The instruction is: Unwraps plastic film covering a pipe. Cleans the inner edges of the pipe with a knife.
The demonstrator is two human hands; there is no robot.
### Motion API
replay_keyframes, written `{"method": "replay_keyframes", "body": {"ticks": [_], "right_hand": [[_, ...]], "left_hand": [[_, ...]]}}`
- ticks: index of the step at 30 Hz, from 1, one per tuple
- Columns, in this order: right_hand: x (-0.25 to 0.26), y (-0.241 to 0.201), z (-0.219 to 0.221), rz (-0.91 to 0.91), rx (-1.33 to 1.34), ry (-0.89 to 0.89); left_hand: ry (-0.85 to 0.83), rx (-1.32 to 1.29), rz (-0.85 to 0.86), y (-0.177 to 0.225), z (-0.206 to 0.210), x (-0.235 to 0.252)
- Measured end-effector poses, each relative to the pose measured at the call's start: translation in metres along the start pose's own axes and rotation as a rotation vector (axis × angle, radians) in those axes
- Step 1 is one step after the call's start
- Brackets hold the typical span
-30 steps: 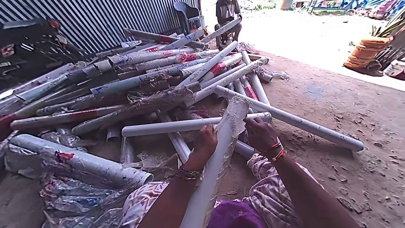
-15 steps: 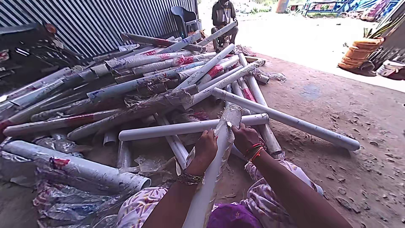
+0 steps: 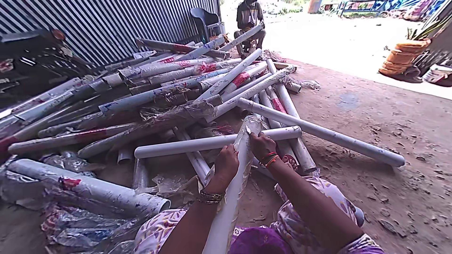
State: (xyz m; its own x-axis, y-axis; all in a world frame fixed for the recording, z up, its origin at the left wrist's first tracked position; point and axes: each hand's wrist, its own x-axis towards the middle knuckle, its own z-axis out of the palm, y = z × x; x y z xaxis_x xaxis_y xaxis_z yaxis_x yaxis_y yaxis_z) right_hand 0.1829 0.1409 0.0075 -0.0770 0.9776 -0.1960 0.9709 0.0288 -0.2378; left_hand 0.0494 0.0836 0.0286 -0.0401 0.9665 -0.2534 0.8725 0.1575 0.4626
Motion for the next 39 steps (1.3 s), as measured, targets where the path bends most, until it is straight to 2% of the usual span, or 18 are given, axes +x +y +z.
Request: {"method": "replay_keyframes", "body": {"ticks": [3,6,8,9,11,14,18,26,28,31,34,36,39], "right_hand": [[0.028,0.017,-0.009,0.099,0.241,0.034],[0.048,0.043,-0.008,0.083,0.691,0.062],[0.047,0.054,-0.006,0.122,0.979,0.073],[0.041,0.058,-0.009,0.125,1.005,0.088],[0.022,0.066,-0.023,0.034,0.775,0.13],[-0.021,0.062,-0.045,-0.103,0.372,0.093],[-0.053,0.05,-0.044,-0.153,0.169,0.019],[-0.038,0.044,-0.019,-0.195,0.083,-0.019],[-0.032,0.044,-0.011,-0.222,0.052,0.045],[-0.019,0.049,0.005,-0.284,0.042,0.248],[-0.002,0.055,-0.002,-0.127,0.034,0.239],[0.012,0.07,-0.018,-0.011,0.121,0.204],[0.018,0.089,-0.022,-0.05,0.425,0.236]], "left_hand": [[0.002,-0.029,0.01,0.001,0.003,-0.004],[0.021,-0.053,0.02,-0.005,0.002,-0.002],[0.033,-0.084,0.021,-0.01,0.002,0.002],[0.031,-0.094,0.021,-0.01,0.001,0.003],[0.044,-0.101,0.031,-0.009,0.0,0.005],[0.039,-0.109,0.017,-0.01,-0.002,0.008],[0.022,-0.167,-0.009,-0.011,0.0,0.012],[0.031,-0.252,-0.003,-0.012,0.004,0.009],[0.039,-0.252,0.01,-0.011,0.003,0.004],[0.065,-0.277,0.048,-0.009,0.001,0.0],[0.065,-0.294,0.061,-0.005,0.001,-0.009],[0.076,-0.295,0.081,-0.003,0.003,-0.014],[0.112,-0.321,0.102,-0.005,0.004,-0.019]]}}
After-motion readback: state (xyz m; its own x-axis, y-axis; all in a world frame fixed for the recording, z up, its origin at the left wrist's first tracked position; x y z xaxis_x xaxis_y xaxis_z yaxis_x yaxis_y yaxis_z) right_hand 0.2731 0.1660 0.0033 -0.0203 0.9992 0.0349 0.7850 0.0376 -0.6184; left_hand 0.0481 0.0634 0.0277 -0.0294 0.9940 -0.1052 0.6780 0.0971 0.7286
